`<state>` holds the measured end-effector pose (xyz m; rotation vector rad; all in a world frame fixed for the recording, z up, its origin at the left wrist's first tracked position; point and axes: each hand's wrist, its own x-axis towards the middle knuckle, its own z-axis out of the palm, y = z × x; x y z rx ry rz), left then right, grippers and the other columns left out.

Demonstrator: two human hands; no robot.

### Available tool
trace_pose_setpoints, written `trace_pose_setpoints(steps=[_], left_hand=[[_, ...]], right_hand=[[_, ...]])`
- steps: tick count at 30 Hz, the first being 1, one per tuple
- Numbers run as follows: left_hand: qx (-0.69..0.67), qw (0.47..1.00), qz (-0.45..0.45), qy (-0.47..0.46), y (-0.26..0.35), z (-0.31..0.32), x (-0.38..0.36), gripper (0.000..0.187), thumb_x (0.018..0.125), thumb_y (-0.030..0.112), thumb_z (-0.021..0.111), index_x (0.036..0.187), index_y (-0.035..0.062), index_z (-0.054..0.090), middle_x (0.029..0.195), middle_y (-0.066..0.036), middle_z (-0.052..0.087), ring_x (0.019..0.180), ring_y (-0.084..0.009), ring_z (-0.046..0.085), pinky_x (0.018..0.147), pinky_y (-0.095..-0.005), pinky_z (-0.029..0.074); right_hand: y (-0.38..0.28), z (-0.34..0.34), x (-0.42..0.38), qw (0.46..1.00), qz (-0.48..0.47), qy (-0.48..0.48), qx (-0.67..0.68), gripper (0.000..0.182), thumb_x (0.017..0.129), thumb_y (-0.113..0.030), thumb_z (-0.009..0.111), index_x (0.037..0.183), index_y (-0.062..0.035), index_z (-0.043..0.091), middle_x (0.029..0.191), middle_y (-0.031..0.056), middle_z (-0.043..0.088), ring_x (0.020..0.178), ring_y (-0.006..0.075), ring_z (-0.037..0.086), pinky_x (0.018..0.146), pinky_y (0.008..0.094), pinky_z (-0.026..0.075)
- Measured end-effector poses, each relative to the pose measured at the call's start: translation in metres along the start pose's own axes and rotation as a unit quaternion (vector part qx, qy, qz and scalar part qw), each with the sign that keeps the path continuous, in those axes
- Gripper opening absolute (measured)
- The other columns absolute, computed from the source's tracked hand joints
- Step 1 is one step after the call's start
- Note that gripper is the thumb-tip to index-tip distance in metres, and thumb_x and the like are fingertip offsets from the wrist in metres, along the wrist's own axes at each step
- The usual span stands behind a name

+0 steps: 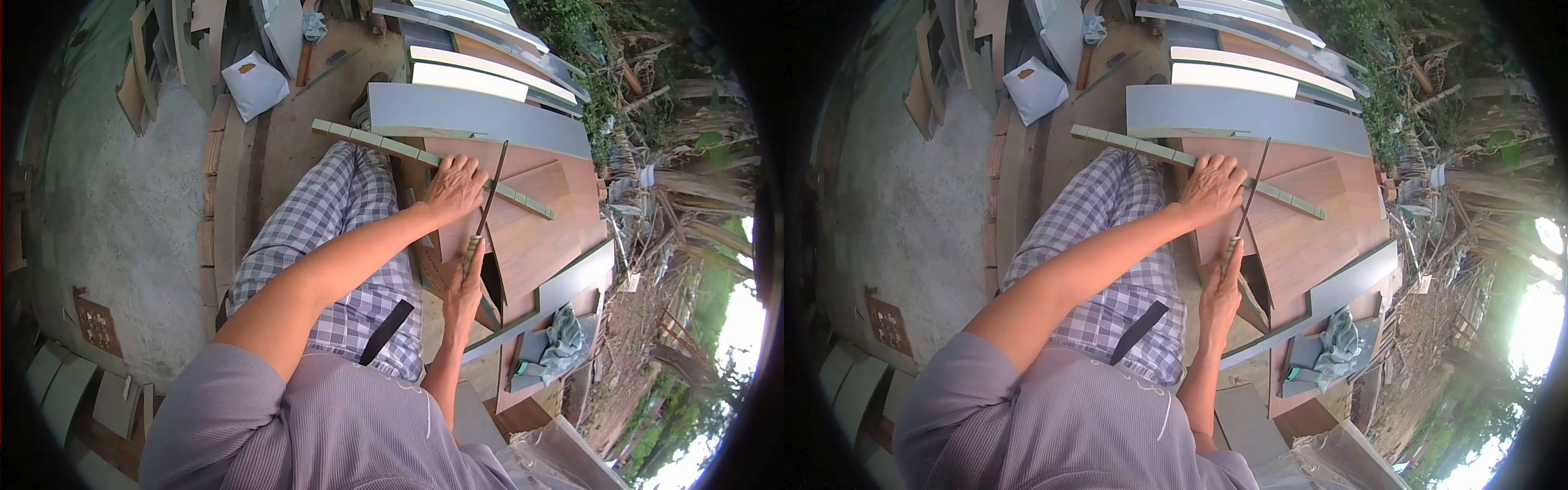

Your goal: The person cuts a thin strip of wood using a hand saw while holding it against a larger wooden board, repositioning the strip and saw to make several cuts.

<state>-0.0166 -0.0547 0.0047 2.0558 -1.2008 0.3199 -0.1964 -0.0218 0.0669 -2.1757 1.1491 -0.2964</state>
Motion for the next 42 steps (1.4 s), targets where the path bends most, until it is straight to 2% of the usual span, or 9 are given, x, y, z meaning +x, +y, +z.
trace_pose_setpoints(steps=[11,18,23,27,29,33,35,38,42], left_hand=[[0.003,1.000,-0.006,-0.012,0.000,0.000,0.000,0.021,0.078,0.024,0.063,0.093,0.0099,0.060,0.094,-0.008,0.053,0.098,-0.0237,0.047,0.089,-0.0397,0.032],[-0.002,1.000,-0.006,-0.008,0.000,0.001,-0.001,0.021,0.077,0.024,0.063,0.093,0.0098,0.059,0.094,-0.008,0.053,0.098,-0.0237,0.047,0.089,-0.0395,0.033],[0.001,1.000,-0.002,0.005,0.000,0.000,0.000,0.020,0.078,0.024,0.062,0.093,0.0101,0.059,0.094,-0.008,0.053,0.098,-0.0238,0.047,0.089,-0.0394,0.033],[0.004,1.000,-0.001,0.005,-0.001,-0.001,0.000,0.020,0.078,0.024,0.062,0.093,0.0103,0.059,0.094,-0.008,0.053,0.098,-0.0238,0.048,0.089,-0.0395,0.033],[0.004,1.000,0.003,0.016,0.000,0.000,-0.001,0.020,0.079,0.024,0.062,0.093,0.0103,0.059,0.094,-0.008,0.053,0.097,-0.0238,0.048,0.089,-0.0395,0.033],[0.000,1.000,-0.004,-0.009,0.000,0.002,-0.001,0.020,0.079,0.024,0.061,0.094,0.0102,0.059,0.094,-0.008,0.053,0.097,-0.0238,0.047,0.089,-0.0397,0.033],[0.009,1.000,0.003,-0.003,-0.001,0.001,-0.001,0.021,0.080,0.024,0.061,0.095,0.0100,0.059,0.095,-0.008,0.053,0.097,-0.0235,0.047,0.088,-0.0399,0.033],[0.001,1.000,-0.007,-0.025,0.000,0.000,0.000,0.021,0.080,0.024,0.061,0.095,0.0097,0.059,0.096,-0.008,0.053,0.098,-0.0235,0.047,0.089,-0.0401,0.033],[0.010,1.000,-0.002,-0.008,-0.001,0.000,0.000,0.021,0.080,0.024,0.061,0.095,0.0095,0.059,0.095,-0.008,0.053,0.097,-0.0233,0.047,0.088,-0.0401,0.033]], right_hand=[[-0.009,-0.006,0.014,0.999,0.031,-0.031,-0.005,0.058,0.098,-0.012,0.045,0.152,-0.0239,0.026,0.104,0.0226,0.065,0.073,0.0268,0.062,0.070,0.0313,0.049],[0.001,0.001,-0.002,1.000,-0.001,0.002,-0.010,0.058,0.099,-0.013,0.045,0.152,-0.0241,0.026,0.109,0.0212,0.065,0.079,0.0241,0.064,0.072,0.0304,0.049],[-0.014,-0.008,0.015,0.998,0.051,-0.037,0.007,0.057,0.099,-0.012,0.046,0.152,-0.0235,0.027,0.115,0.0220,0.064,0.084,0.0241,0.064,0.078,0.0305,0.049],[-0.003,-0.003,0.011,0.999,0.029,-0.029,0.004,0.058,0.099,-0.012,0.046,0.152,-0.0238,0.026,0.113,0.0227,0.064,0.083,0.0237,0.064,0.077,0.0305,0.049],[0.002,0.001,0.003,1.000,-0.027,0.002,0.009,0.060,0.098,-0.012,0.046,0.152,-0.0251,0.024,0.104,0.0283,0.066,0.090,0.0404,0.068,0.076,0.0422,0.050],[0.001,0.001,-0.004,1.000,0.023,-0.015,0.006,0.060,0.098,-0.013,0.045,0.153,-0.0251,0.024,0.106,0.0284,0.065,0.092,0.0406,0.068,0.076,0.0427,0.050],[0.001,-0.001,0.002,0.998,0.049,-0.025,-0.001,0.058,0.099,-0.014,0.046,0.152,-0.0253,0.026,0.099,0.0221,0.065,0.071,0.0251,0.060,0.070,0.0318,0.049],[0.004,0.001,0.013,1.000,-0.025,0.009,-0.004,0.058,0.098,-0.013,0.045,0.152,-0.0250,0.028,0.090,0.0204,0.064,0.066,0.0235,0.056,0.066,0.0315,0.048],[0.007,0.002,0.013,0.999,-0.031,0.013,-0.009,0.058,0.098,-0.011,0.045,0.151,-0.0249,0.029,0.088,0.0207,0.063,0.065,0.0227,0.055,0.065,0.0303,0.047]])
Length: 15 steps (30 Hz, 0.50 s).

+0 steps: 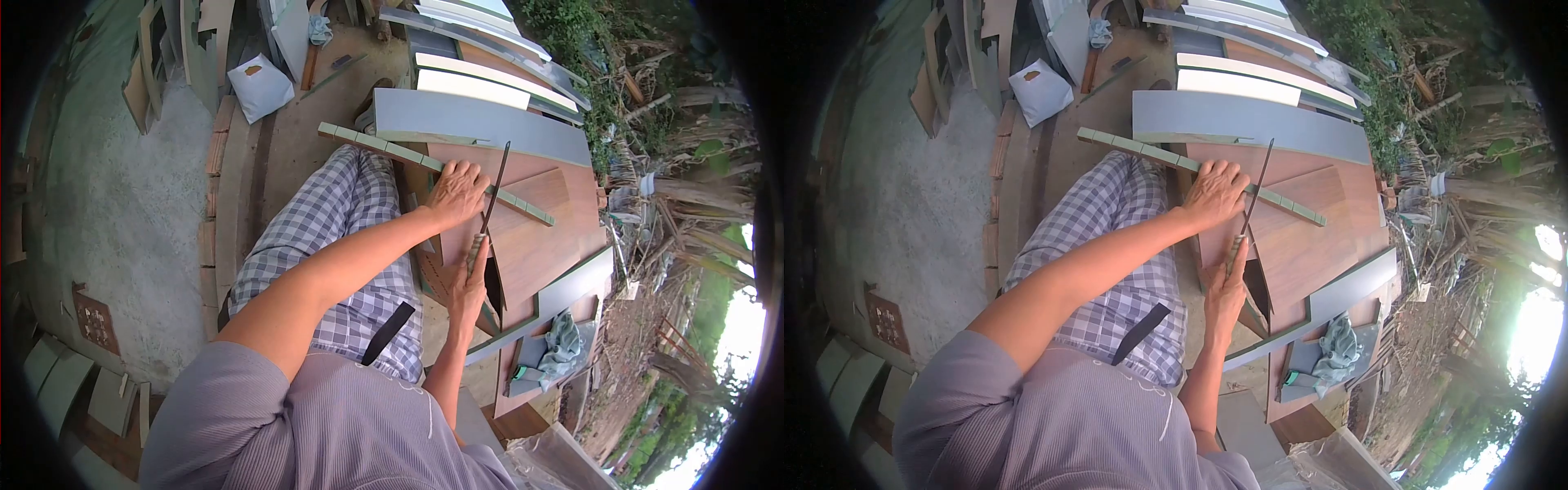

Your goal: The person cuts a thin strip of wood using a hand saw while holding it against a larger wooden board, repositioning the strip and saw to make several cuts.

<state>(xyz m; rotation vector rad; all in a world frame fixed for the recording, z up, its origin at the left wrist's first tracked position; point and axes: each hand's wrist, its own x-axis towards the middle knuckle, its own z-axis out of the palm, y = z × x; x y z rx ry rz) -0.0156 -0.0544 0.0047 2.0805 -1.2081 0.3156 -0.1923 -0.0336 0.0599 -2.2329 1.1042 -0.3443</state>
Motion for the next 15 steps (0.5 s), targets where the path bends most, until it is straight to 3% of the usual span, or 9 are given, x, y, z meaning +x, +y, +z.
trace_pose_setpoints(steps=[2,6,8,9,11,12,14,15], left_hand=[[-0.001,1.000,0.004,0.004,0.000,0.000,-0.001,0.020,0.080,0.024,0.062,0.094,0.0097,0.059,0.095,-0.008,0.053,0.097,-0.0233,0.047,0.088,-0.0400,0.033],[-0.017,1.000,-0.003,-0.001,0.002,-0.001,-0.001,0.020,0.081,0.022,0.059,0.096,0.0092,0.058,0.095,-0.008,0.052,0.096,-0.0243,0.048,0.088,-0.0407,0.035],[-0.018,1.000,-0.006,-0.009,0.001,-0.001,-0.001,0.021,0.078,0.024,0.064,0.094,0.0099,0.060,0.097,-0.008,0.053,0.099,-0.0239,0.047,0.089,-0.0397,0.032],[-0.017,1.000,-0.006,-0.008,0.001,-0.001,-0.001,0.021,0.078,0.024,0.064,0.094,0.0099,0.060,0.097,-0.008,0.053,0.099,-0.0239,0.047,0.089,-0.0397,0.032],[-0.010,1.000,-0.003,-0.005,0.001,0.000,-0.001,0.022,0.078,0.024,0.064,0.095,0.0099,0.060,0.097,-0.008,0.053,0.099,-0.0240,0.047,0.090,-0.0396,0.032],[-0.009,1.000,-0.003,-0.004,0.001,0.000,-0.001,0.022,0.078,0.024,0.064,0.095,0.0099,0.060,0.097,-0.008,0.053,0.099,-0.0240,0.047,0.090,-0.0396,0.032],[-0.005,1.000,-0.002,-0.004,0.001,0.001,-0.001,0.023,0.078,0.025,0.063,0.095,0.0099,0.060,0.097,-0.008,0.053,0.099,-0.0241,0.047,0.089,-0.0396,0.032],[-0.005,1.000,-0.002,-0.003,0.000,0.001,-0.001,0.023,0.078,0.025,0.063,0.095,0.0099,0.060,0.097,-0.008,0.053,0.099,-0.0241,0.047,0.089,-0.0396,0.032]], right_hand=[[0.002,0.000,-0.008,1.000,0.026,-0.017,-0.002,0.059,0.097,-0.010,0.045,0.152,-0.0252,0.028,0.095,0.0227,0.064,0.068,0.0245,0.057,0.067,0.0297,0.047],[-0.002,-0.001,-0.017,1.000,0.016,-0.003,-0.001,0.060,0.097,-0.009,0.045,0.152,-0.0256,0.027,0.094,0.0226,0.063,0.068,0.0247,0.056,0.066,0.0303,0.047],[-0.009,-0.005,-0.013,0.997,0.063,-0.045,0.009,0.058,0.099,-0.014,0.044,0.153,-0.0250,0.023,0.105,0.0276,0.066,0.092,0.0429,0.066,0.077,0.0450,0.049],[-0.007,-0.004,-0.009,0.997,0.062,-0.045,0.009,0.058,0.099,-0.014,0.044,0.153,-0.0250,0.023,0.105,0.0276,0.066,0.092,0.0429,0.066,0.077,0.0450,0.049],[-0.005,-0.001,-0.003,1.000,0.004,-0.005,-0.005,0.061,0.097,-0.009,0.045,0.152,-0.0257,0.025,0.088,0.0213,0.061,0.066,0.0232,0.054,0.065,0.0303,0.046],[-0.008,-0.003,-0.001,1.000,0.003,-0.006,-0.004,0.061,0.097,-0.009,0.045,0.152,-0.0257,0.025,0.088,0.0213,0.061,0.066,0.0232,0.054,0.065,0.0303,0.046],[-0.016,-0.008,0.000,0.995,0.076,-0.056,-0.016,0.059,0.099,-0.014,0.044,0.153,-0.0255,0.023,0.103,0.0286,0.065,0.089,0.0416,0.067,0.076,0.0426,0.050],[-0.015,-0.008,-0.001,0.995,0.076,-0.056,-0.016,0.059,0.099,-0.014,0.044,0.153,-0.0255,0.023,0.103,0.0286,0.065,0.089,0.0416,0.067,0.076,0.0426,0.050]])
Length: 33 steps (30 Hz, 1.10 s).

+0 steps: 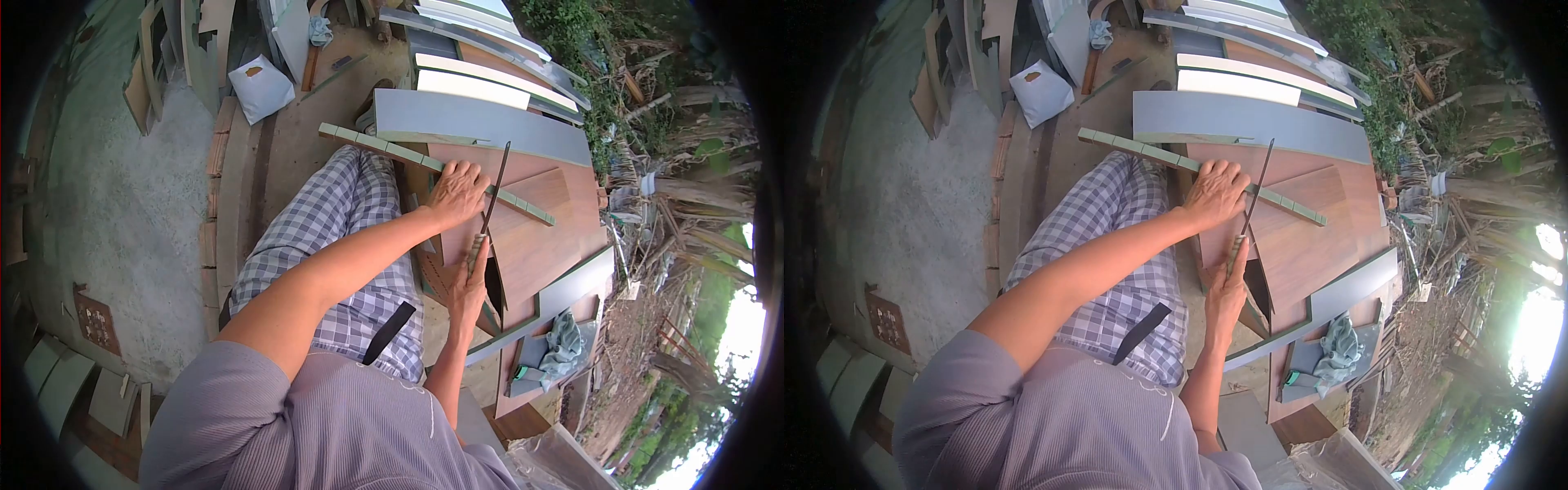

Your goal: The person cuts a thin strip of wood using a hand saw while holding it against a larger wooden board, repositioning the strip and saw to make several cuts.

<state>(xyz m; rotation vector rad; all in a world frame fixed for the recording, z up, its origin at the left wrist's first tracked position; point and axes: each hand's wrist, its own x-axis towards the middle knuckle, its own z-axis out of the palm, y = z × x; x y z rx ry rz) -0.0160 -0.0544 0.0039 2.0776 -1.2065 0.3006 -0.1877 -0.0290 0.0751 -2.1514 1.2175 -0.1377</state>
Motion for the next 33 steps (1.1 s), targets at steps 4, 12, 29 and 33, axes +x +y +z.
trace_pose_setpoints(steps=[4,12,29,33], left_hand=[[-0.008,1.000,0.001,0.001,0.001,-0.001,0.000,0.022,0.079,0.024,0.062,0.095,0.0097,0.060,0.096,-0.008,0.053,0.099,-0.0240,0.047,0.090,-0.0397,0.032],[-0.011,1.000,0.000,0.006,0.001,-0.001,-0.001,0.020,0.079,0.023,0.061,0.094,0.0097,0.059,0.095,-0.008,0.053,0.098,-0.0239,0.047,0.090,-0.0401,0.032],[-0.022,1.000,-0.002,0.006,0.001,-0.002,0.000,0.020,0.079,0.022,0.062,0.093,0.0088,0.059,0.095,-0.008,0.054,0.098,-0.0245,0.049,0.088,-0.0403,0.034],[-0.015,1.000,0.002,0.009,0.001,-0.003,0.001,0.020,0.079,0.022,0.062,0.093,0.0088,0.059,0.095,-0.008,0.054,0.099,-0.0244,0.048,0.088,-0.0402,0.034]], right_hand=[[0.006,0.004,-0.012,0.999,-0.023,0.015,0.024,0.059,0.099,-0.014,0.044,0.153,-0.0268,0.022,0.102,0.0287,0.065,0.088,0.0410,0.067,0.076,0.0426,0.050],[0.010,0.007,0.000,0.998,-0.052,0.041,0.014,0.060,0.098,-0.008,0.044,0.152,-0.0250,0.025,0.093,0.0187,0.062,0.068,0.0215,0.054,0.067,0.0298,0.045],[0.006,0.006,0.001,0.997,-0.053,0.042,0.022,0.059,0.098,-0.010,0.044,0.152,-0.0238,0.027,0.106,0.0242,0.064,0.082,0.0290,0.064,0.074,0.0315,0.048],[0.001,0.002,-0.009,0.999,0.020,0.002,0.045,0.058,0.098,-0.010,0.044,0.152,-0.0245,0.027,0.103,0.0253,0.064,0.082,0.0309,0.065,0.073,0.0322,0.048]])
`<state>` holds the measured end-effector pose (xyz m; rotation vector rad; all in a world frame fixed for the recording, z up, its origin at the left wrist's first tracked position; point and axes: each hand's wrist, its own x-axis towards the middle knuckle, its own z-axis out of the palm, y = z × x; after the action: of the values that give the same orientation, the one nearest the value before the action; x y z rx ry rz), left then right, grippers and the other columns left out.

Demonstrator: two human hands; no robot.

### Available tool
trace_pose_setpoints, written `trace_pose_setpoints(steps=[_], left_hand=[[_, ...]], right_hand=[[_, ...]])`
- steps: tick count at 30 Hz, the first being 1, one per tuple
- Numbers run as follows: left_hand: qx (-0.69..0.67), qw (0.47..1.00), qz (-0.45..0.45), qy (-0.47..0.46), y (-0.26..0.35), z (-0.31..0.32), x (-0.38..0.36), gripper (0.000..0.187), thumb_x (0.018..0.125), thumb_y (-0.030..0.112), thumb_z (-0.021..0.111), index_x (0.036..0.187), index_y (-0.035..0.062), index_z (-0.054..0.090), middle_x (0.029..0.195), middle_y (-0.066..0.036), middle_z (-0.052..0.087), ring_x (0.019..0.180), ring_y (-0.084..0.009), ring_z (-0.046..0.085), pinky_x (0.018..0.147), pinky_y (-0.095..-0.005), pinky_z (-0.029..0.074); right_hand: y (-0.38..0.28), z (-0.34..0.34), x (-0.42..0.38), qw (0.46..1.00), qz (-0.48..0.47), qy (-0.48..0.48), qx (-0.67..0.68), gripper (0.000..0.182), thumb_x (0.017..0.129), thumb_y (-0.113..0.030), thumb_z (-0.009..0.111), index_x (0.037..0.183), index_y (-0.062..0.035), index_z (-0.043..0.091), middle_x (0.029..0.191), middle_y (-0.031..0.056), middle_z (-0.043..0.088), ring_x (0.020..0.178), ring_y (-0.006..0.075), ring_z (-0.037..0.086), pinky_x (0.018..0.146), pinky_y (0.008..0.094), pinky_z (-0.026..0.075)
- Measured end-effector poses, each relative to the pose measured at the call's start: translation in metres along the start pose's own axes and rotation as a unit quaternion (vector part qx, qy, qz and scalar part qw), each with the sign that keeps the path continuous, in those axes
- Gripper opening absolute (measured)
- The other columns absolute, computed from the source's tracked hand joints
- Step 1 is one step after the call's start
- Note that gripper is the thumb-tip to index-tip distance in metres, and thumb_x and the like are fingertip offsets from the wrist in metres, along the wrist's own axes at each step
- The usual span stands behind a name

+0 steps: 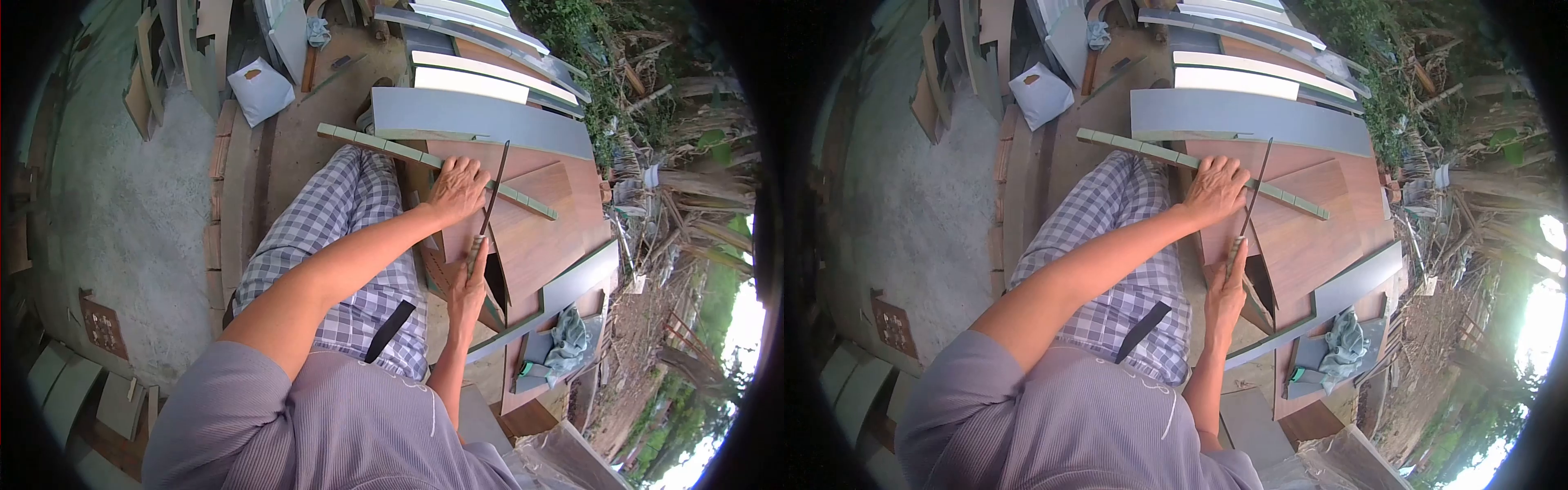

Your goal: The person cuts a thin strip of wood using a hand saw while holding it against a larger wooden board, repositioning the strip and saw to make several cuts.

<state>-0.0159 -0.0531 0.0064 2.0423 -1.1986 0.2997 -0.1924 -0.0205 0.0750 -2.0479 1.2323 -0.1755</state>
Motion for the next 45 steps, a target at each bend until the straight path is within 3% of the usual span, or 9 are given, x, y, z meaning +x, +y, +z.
trace_pose_setpoints(steps=[6,12,15,17,20,26,36,38,45], left_hand=[[0.002,1.000,0.002,0.000,0.000,0.001,0.000,0.020,0.078,0.022,0.062,0.093,0.0094,0.059,0.095,-0.008,0.054,0.097,-0.0244,0.048,0.088,-0.0393,0.034],[0.001,1.000,0.001,0.013,0.000,-0.001,0.001,0.019,0.077,0.022,0.063,0.092,0.0098,0.059,0.094,-0.008,0.054,0.097,-0.0243,0.048,0.087,-0.0394,0.034],[0.001,1.000,0.005,0.014,0.000,-0.003,0.001,0.019,0.077,0.022,0.062,0.091,0.0097,0.059,0.094,-0.008,0.054,0.096,-0.0245,0.049,0.087,-0.0396,0.034],[-0.005,1.000,0.001,0.006,0.000,-0.002,0.000,0.019,0.077,0.022,0.062,0.091,0.0093,0.059,0.094,-0.008,0.054,0.096,-0.0249,0.049,0.087,-0.0400,0.035],[-0.021,1.000,-0.002,0.007,0.000,0.000,0.000,0.023,0.075,0.019,0.062,0.094,0.0079,0.057,0.095,-0.009,0.053,0.095,-0.0263,0.049,0.086,-0.0421,0.036],[-0.022,1.000,0.001,0.017,-0.001,0.000,0.000,0.023,0.074,0.019,0.062,0.094,0.0080,0.057,0.095,-0.008,0.053,0.096,-0.0259,0.049,0.086,-0.0417,0.035],[-0.021,1.000,-0.004,0.002,0.000,-0.001,0.000,0.023,0.075,0.018,0.061,0.095,0.0076,0.057,0.094,-0.008,0.052,0.095,-0.0261,0.049,0.087,-0.0418,0.035],[-0.021,1.000,-0.001,0.008,-0.001,0.000,0.000,0.023,0.075,0.018,0.061,0.095,0.0077,0.057,0.094,-0.009,0.052,0.095,-0.0262,0.049,0.086,-0.0419,0.035],[-0.006,1.000,0.002,0.016,0.000,-0.004,0.001,0.022,0.076,0.022,0.063,0.093,0.0087,0.060,0.094,-0.009,0.054,0.096,-0.0250,0.049,0.086,-0.0397,0.036]], right_hand=[[0.001,0.002,0.000,0.999,-0.039,0.024,-0.017,0.059,0.099,-0.014,0.045,0.152,-0.0264,0.023,0.103,0.0274,0.067,0.095,0.0421,0.066,0.078,0.0441,0.050],[0.009,0.003,0.009,0.998,-0.054,0.021,-0.013,0.060,0.097,-0.010,0.044,0.152,-0.0257,0.025,0.112,0.0242,0.064,0.089,0.0306,0.067,0.079,0.0327,0.049],[0.012,0.006,-0.002,0.995,-0.093,0.046,-0.012,0.058,0.099,-0.013,0.043,0.152,-0.0267,0.024,0.107,0.0276,0.065,0.089,0.0438,0.066,0.076,0.0464,0.048],[0.009,0.003,-0.010,0.999,-0.044,0.026,-0.005,0.061,0.097,-0.010,0.045,0.152,-0.0255,0.025,0.110,0.0235,0.064,0.085,0.0269,0.066,0.076,0.0315,0.049],[0.015,0.006,-0.005,0.999,-0.042,0.021,-0.004,0.059,0.099,-0.013,0.044,0.152,-0.0273,0.024,0.108,0.0266,0.065,0.090,0.0408,0.067,0.075,0.0449,0.050],[0.007,0.004,0.013,0.998,-0.057,0.029,-0.007,0.060,0.097,-0.009,0.044,0.152,-0.0247,0.026,0.102,0.0219,0.065,0.073,0.0235,0.061,0.071,0.0309,0.047],[0.011,0.006,-0.006,0.999,-0.042,0.021,0.008,0.061,0.097,-0.010,0.045,0.153,-0.0252,0.023,0.110,0.0226,0.065,0.080,0.0234,0.065,0.072,0.0303,0.048],[0.011,0.006,0.002,0.998,-0.052,0.031,-0.005,0.058,0.099,-0.013,0.044,0.152,-0.0249,0.024,0.104,0.0253,0.067,0.094,0.0410,0.067,0.076,0.0451,0.049],[0.009,0.004,0.006,0.999,-0.035,0.010,-0.008,0.061,0.098,-0.010,0.044,0.153,-0.0262,0.024,0.107,0.0228,0.065,0.080,0.0282,0.066,0.074,0.0326,0.049]])
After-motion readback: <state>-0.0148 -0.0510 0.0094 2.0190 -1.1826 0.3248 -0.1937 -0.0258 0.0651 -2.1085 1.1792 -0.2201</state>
